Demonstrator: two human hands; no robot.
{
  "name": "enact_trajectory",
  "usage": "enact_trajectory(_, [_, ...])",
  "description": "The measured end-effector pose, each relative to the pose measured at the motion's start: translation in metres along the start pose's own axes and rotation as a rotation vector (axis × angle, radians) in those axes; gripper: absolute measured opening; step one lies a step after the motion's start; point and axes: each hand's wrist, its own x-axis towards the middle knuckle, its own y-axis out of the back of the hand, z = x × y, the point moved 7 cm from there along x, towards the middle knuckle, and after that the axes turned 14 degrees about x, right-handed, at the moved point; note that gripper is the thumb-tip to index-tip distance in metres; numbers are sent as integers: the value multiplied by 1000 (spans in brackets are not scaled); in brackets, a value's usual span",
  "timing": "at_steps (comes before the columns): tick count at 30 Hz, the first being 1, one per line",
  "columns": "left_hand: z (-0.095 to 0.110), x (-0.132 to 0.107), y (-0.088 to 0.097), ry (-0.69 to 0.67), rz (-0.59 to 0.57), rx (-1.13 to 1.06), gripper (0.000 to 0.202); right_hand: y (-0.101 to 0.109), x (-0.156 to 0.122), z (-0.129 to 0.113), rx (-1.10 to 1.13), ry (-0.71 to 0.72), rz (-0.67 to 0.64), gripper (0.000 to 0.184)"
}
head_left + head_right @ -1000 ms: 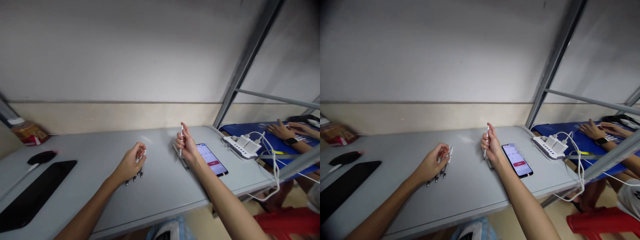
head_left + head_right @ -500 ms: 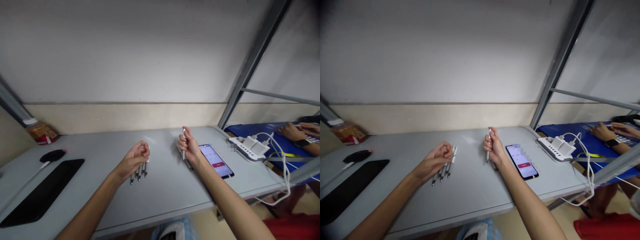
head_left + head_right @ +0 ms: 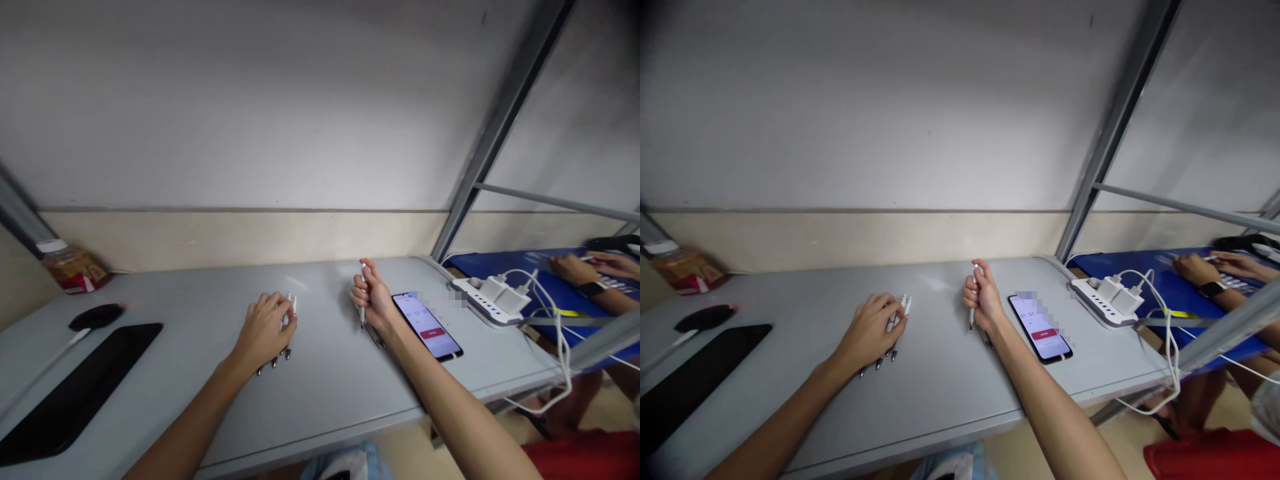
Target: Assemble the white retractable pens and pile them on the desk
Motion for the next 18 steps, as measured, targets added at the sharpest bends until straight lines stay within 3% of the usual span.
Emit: enact_trajectory(18, [-3,-5,-11,37,-36,0,19,2,2,-3,0,7,41,35])
